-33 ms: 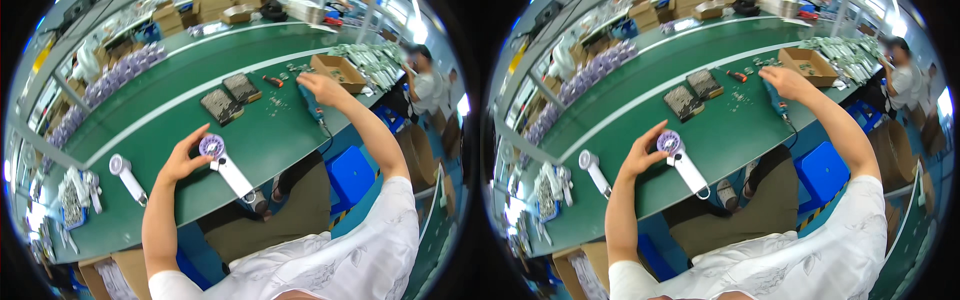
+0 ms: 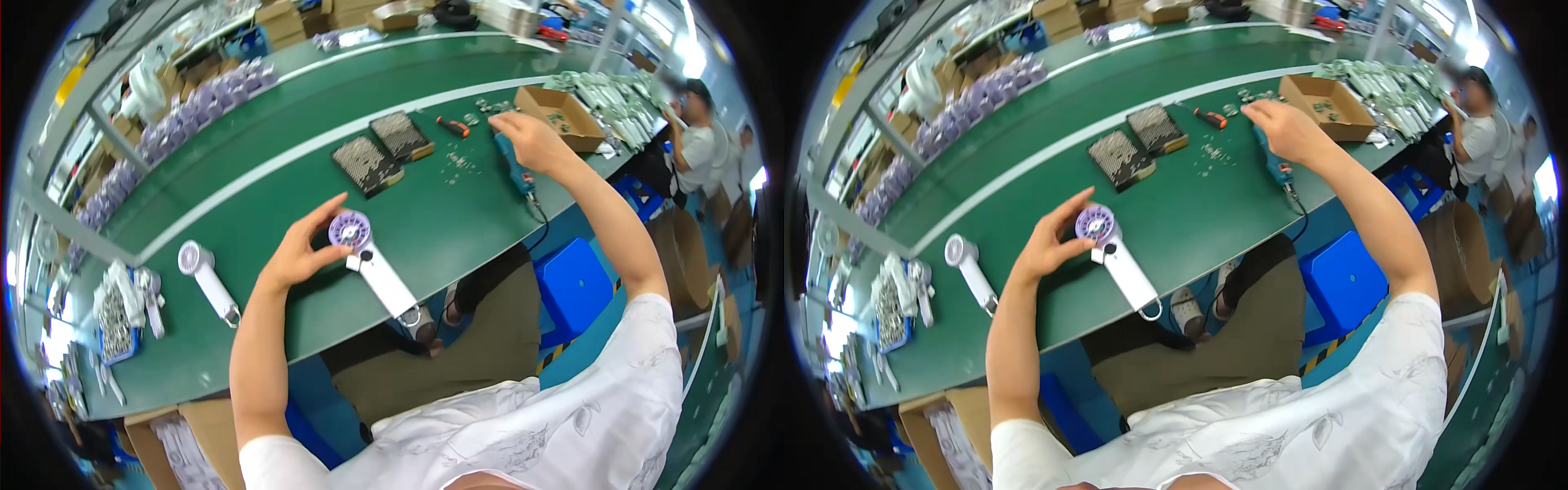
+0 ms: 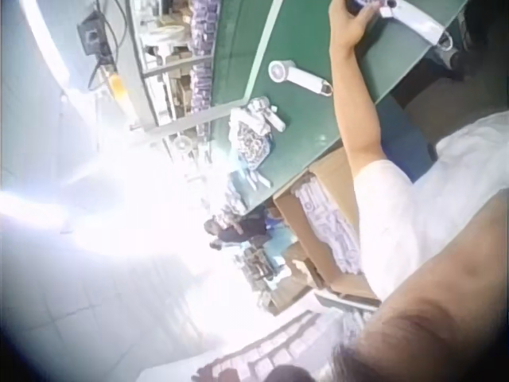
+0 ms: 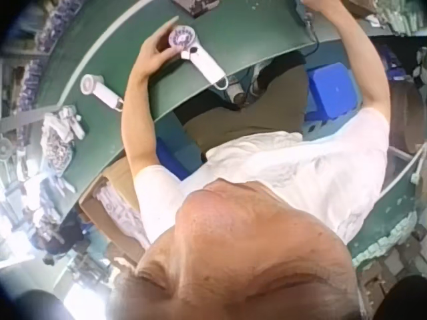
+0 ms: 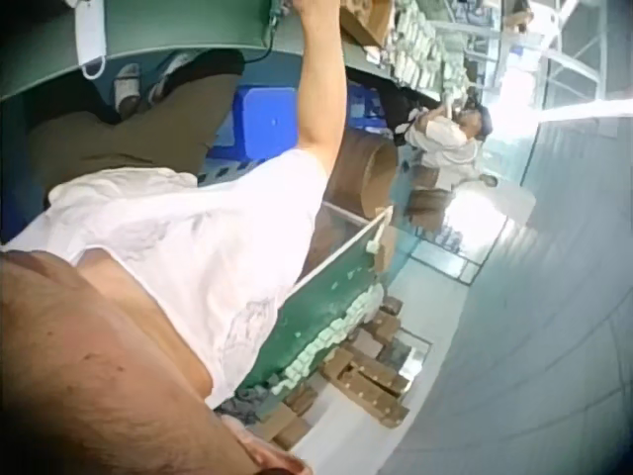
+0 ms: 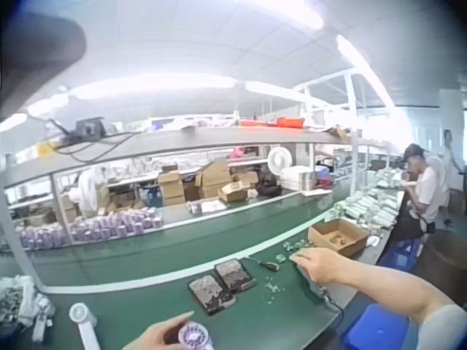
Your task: Assembling a small handheld electric fan at a production line station, including inserting components and securing them with an electric screwdriver.
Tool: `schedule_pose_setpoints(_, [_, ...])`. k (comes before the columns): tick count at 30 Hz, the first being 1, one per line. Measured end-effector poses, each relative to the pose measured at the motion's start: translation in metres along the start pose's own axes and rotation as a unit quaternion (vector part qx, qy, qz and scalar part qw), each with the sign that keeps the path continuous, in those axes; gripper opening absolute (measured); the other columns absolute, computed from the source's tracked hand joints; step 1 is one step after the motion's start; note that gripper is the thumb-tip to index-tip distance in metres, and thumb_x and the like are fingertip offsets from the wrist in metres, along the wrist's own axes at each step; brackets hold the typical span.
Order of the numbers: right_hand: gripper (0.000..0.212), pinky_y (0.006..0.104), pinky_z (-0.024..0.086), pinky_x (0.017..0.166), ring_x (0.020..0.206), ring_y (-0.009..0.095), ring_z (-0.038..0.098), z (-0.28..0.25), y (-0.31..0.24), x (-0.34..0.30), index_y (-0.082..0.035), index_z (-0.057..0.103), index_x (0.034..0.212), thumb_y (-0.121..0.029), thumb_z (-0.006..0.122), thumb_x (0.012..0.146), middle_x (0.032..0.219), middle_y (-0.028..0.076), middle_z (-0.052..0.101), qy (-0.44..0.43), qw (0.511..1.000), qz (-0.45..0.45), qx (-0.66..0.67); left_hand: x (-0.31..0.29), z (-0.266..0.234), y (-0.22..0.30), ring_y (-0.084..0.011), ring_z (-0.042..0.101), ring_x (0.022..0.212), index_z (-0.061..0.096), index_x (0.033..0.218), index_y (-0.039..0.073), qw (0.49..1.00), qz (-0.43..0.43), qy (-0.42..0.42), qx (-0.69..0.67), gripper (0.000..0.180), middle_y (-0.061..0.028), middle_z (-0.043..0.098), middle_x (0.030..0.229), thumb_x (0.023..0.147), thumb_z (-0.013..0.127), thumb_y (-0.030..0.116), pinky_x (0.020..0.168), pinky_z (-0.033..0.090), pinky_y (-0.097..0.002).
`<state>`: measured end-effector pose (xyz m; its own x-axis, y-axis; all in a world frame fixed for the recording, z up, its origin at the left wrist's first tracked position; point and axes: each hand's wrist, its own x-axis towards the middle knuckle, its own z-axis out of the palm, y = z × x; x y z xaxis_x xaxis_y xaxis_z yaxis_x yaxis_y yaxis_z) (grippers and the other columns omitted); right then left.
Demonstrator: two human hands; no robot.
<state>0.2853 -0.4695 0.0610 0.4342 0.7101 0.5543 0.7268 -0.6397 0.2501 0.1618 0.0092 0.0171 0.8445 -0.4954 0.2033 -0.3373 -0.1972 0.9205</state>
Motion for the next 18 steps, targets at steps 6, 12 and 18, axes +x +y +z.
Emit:
schedule_pose_setpoints(6, [0.050,0.0295,0.056,0.062,0.062,0.017,0.068,-0.021,-0.208,0.065,0.006,0.075,0.105,-0.038,0.084,0.083,0.077,0.013,0.072,-0.126,0.882,0.245,0.381,-0.011,-0.004,-0.005,-0.0222,0.060,0.124,0.044,0.154,0.003,1.000,0.003,0.018,0.010,0.083,-0.0138,0.064,0.134,0.082,0.083,0.008,0.114,0.042,-0.0388])
schedule_pose_setpoints(12, [0.063,0.0457,0.058,0.075,0.077,0.038,0.072,-0.010,-0.270,0.074,0.006,0.072,0.092,-0.056,0.076,0.081,0.080,0.022,0.072,-0.210,0.903,0.159,0.340,-0.008,0.000,-0.004,-0.0233,0.064,0.119,0.041,0.155,0.004,0.998,0.030,0.041,0.035,0.084,-0.0153,0.066,0.130,0.082,0.083,0.009,0.111,0.046,-0.0397])
schedule_pose_setpoints(18, [0.038,0.0331,0.055,0.066,0.069,0.021,0.070,0.008,-0.244,0.128,0.003,0.076,0.097,-0.031,0.079,0.078,0.079,0.016,0.074,-0.283,0.829,0.200,0.439,-0.016,-0.019,-0.018,-0.0227,0.069,0.108,0.040,0.154,0.001,0.977,0.027,0.199,0.066,0.086,-0.0142,0.072,0.116,0.083,0.086,0.016,0.102,0.051,-0.0384])
